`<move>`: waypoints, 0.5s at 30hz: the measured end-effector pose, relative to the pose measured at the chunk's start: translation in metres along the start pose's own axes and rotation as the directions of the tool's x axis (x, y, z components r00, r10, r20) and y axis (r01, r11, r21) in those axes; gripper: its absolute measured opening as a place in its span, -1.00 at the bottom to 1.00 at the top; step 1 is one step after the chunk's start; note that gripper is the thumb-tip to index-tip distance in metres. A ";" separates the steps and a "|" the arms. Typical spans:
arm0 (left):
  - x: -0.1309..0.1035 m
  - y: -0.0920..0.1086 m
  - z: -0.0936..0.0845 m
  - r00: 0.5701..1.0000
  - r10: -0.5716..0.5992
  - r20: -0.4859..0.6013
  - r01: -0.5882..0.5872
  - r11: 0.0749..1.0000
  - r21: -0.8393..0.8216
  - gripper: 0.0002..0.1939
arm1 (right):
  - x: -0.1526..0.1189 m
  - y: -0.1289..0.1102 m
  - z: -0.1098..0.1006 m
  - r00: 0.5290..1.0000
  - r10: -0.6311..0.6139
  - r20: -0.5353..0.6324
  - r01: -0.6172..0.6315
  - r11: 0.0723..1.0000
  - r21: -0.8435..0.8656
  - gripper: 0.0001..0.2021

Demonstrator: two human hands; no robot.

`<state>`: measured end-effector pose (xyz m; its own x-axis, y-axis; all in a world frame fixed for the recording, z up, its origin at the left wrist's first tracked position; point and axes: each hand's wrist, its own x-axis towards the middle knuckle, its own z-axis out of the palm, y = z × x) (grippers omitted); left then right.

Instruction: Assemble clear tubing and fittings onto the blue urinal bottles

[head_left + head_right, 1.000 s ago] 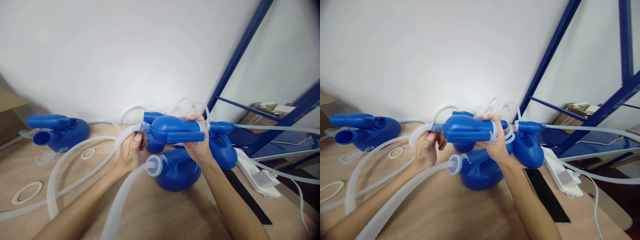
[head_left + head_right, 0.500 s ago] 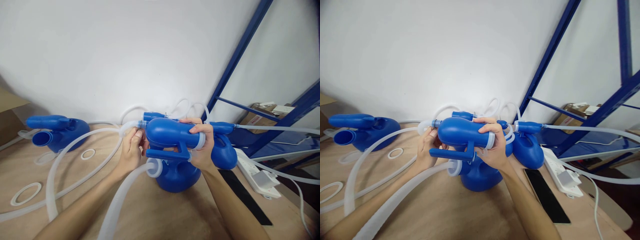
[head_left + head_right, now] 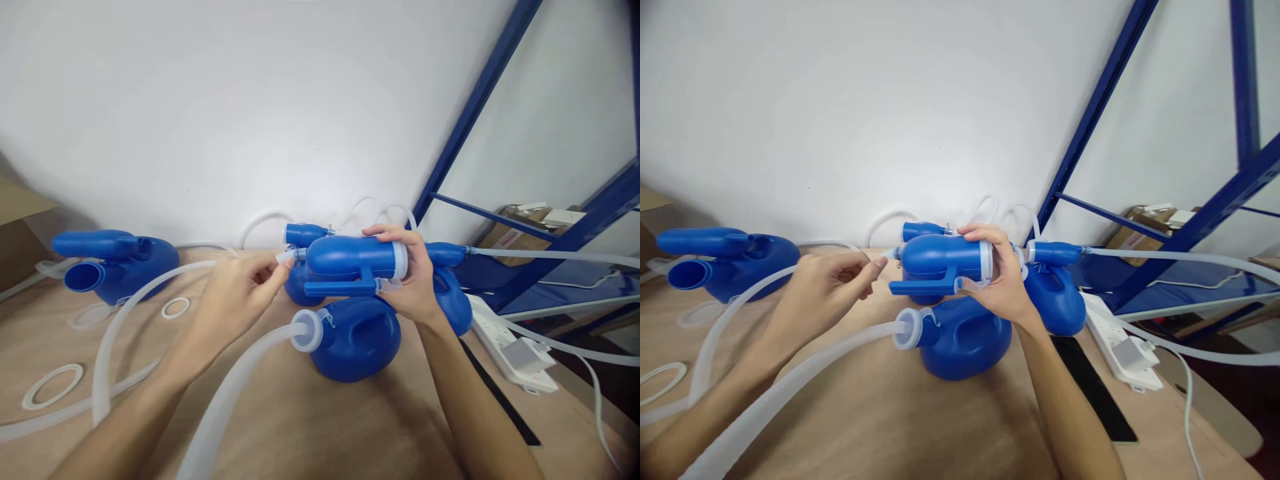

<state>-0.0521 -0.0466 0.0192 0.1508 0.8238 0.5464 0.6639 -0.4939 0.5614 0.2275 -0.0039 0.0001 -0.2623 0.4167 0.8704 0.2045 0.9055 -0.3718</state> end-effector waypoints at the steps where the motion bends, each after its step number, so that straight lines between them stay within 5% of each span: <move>1: -0.001 0.000 -0.003 0.998 0.020 -0.060 -0.018 0.999 0.038 -0.51 | 0.001 -0.001 -0.005 0.998 -0.010 0.056 0.011 1.000 -0.006 -0.59; 3: -0.001 -0.002 -0.005 0.995 0.055 -0.087 -0.051 0.998 0.045 -0.64 | 0.003 -0.007 -0.016 0.985 -0.025 0.173 0.027 1.000 -0.011 -0.64; 6: 0.004 -0.011 0.000 0.979 0.069 0.192 -0.052 0.994 -0.092 -0.52 | 0.007 -0.021 -0.029 0.956 -0.078 0.281 0.074 0.997 0.023 -0.68; 9: 0.011 -0.021 0.012 0.819 0.123 0.561 0.075 0.946 -0.316 -0.54 | 0.009 -0.034 -0.039 0.919 -0.109 0.378 0.096 0.994 0.055 -0.54; 11: 0.013 -0.027 0.021 0.753 0.171 0.635 0.165 0.886 -0.434 -0.59 | 0.007 -0.037 -0.047 0.901 -0.052 0.432 0.062 0.998 -0.009 -0.28; 13: 0.013 -0.031 0.028 0.801 0.160 0.577 0.174 0.860 -0.480 -0.62 | 0.003 -0.034 -0.057 0.895 0.090 0.436 -0.034 0.990 -0.134 0.06; 15: 0.011 -0.033 0.032 0.870 0.127 0.477 0.114 0.889 -0.444 -0.61 | -0.003 -0.025 -0.068 0.841 0.304 0.447 -0.191 0.941 -0.280 0.25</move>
<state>-0.0490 -0.0118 -0.0134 0.5644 0.7868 0.2500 0.2825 -0.4686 0.8370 0.2877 -0.0339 0.0287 -0.5802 0.6615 0.4753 0.5062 0.7499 -0.4259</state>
